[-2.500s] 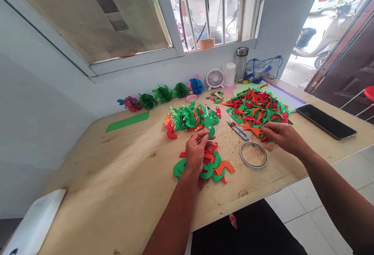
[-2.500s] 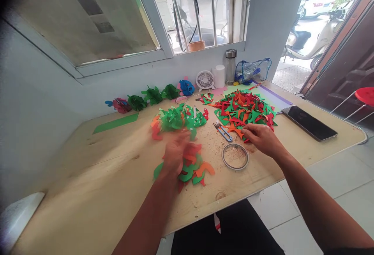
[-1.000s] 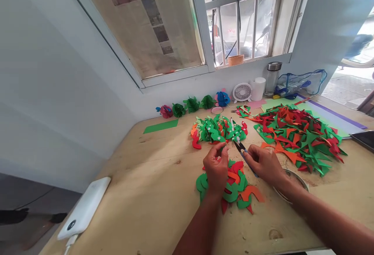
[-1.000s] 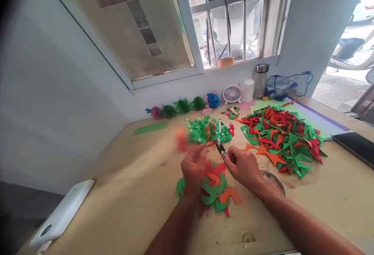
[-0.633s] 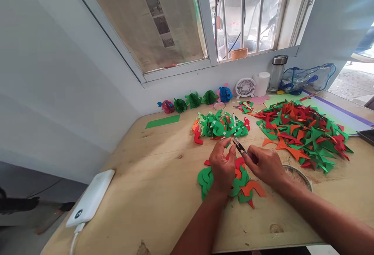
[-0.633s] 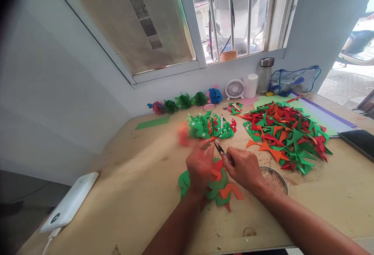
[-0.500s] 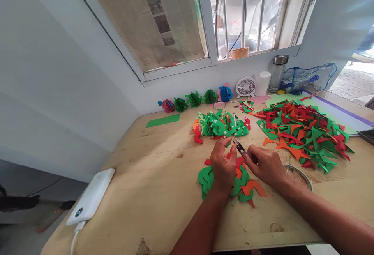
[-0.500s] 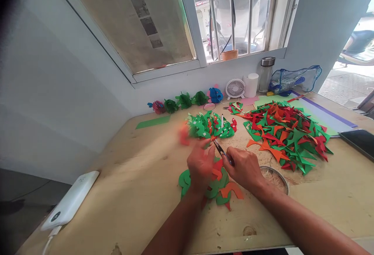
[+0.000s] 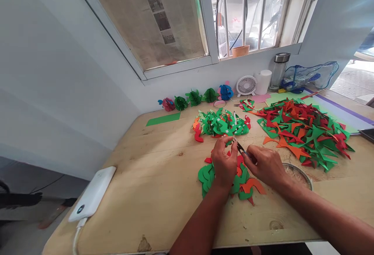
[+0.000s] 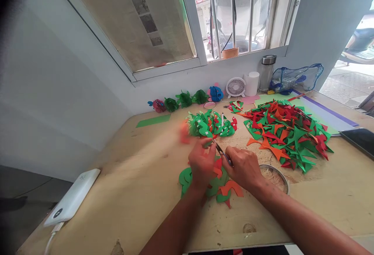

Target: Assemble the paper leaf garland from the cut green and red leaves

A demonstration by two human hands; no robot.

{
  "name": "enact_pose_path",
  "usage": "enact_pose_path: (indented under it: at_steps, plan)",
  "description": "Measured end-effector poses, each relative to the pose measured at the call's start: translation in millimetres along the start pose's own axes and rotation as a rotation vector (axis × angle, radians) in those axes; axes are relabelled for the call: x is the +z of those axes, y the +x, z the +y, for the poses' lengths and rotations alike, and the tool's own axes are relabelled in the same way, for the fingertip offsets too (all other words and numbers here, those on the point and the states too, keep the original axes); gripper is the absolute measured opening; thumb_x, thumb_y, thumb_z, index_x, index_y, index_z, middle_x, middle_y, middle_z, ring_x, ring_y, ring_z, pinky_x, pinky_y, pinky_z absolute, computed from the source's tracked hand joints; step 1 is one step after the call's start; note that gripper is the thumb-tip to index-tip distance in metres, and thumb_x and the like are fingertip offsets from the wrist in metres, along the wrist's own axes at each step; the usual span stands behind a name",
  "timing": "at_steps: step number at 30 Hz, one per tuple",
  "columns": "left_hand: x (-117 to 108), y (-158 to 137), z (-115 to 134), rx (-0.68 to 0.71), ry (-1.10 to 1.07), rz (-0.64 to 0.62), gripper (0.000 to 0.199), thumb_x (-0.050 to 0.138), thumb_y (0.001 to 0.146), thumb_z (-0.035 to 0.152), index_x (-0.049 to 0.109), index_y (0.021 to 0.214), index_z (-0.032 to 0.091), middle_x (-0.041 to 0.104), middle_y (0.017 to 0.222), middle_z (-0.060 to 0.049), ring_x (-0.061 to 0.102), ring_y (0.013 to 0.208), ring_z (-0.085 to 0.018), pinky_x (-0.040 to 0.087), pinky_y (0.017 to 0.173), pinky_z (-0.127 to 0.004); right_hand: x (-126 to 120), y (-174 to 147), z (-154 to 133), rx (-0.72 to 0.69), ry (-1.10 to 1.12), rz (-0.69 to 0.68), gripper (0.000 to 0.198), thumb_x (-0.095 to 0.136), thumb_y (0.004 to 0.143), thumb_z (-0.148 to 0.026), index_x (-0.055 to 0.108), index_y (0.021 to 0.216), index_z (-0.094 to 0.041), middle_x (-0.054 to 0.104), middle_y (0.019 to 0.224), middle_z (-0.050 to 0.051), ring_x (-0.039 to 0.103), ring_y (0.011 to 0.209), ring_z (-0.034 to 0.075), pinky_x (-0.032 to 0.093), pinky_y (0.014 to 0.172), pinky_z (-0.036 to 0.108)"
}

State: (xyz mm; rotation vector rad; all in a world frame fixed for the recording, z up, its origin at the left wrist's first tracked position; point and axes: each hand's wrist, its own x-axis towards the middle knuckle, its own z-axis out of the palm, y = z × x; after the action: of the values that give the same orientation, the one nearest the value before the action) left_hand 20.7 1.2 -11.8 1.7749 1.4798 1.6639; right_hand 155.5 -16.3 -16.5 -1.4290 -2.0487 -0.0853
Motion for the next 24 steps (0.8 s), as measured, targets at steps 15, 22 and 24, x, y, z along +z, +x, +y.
enact_pose_path:
  at_steps: [15, 22, 24]
  plan:
    - [1.6, 0.2, -3.2, -0.023, -0.017, -0.001, 0.013, 0.055, 0.081, 0.021, 0.064, 0.09, 0.019, 0.069, 0.083, -0.005, 0.065, 0.079, -0.017, 0.051, 0.074, -0.028, -1.6, 0.9, -1.6, 0.004, -0.016, -0.01, 0.026, 0.047, 0.084, -0.028, 0.047, 0.059, -0.019, 0.051, 0.049, -0.002, 0.042, 0.044, 0.009, 0.023, 0.051, 0.025]
    - [1.1, 1.8, 1.2, -0.085, -0.045, -0.002, 0.013, 0.054, 0.08, 0.019, 0.065, 0.088, 0.018, 0.069, 0.081, -0.004, 0.065, 0.077, -0.016, 0.051, 0.074, -0.028, -0.4, 0.5, -0.6, 0.014, -0.023, -0.021, 0.026, 0.047, 0.084, -0.03, 0.048, 0.06, -0.019, 0.052, 0.05, -0.002, 0.042, 0.045, 0.009, 0.022, 0.052, 0.025]
    - [0.6, 3.0, 3.1, -0.122, -0.066, 0.001, 0.013, 0.054, 0.079, 0.018, 0.065, 0.087, 0.018, 0.069, 0.08, -0.004, 0.065, 0.076, -0.016, 0.05, 0.073, -0.027, -0.2, 0.4, -0.3, 0.019, -0.021, -0.02, 0.026, 0.047, 0.084, -0.03, 0.049, 0.06, -0.019, 0.052, 0.05, -0.002, 0.041, 0.044, 0.009, 0.022, 0.052, 0.024]
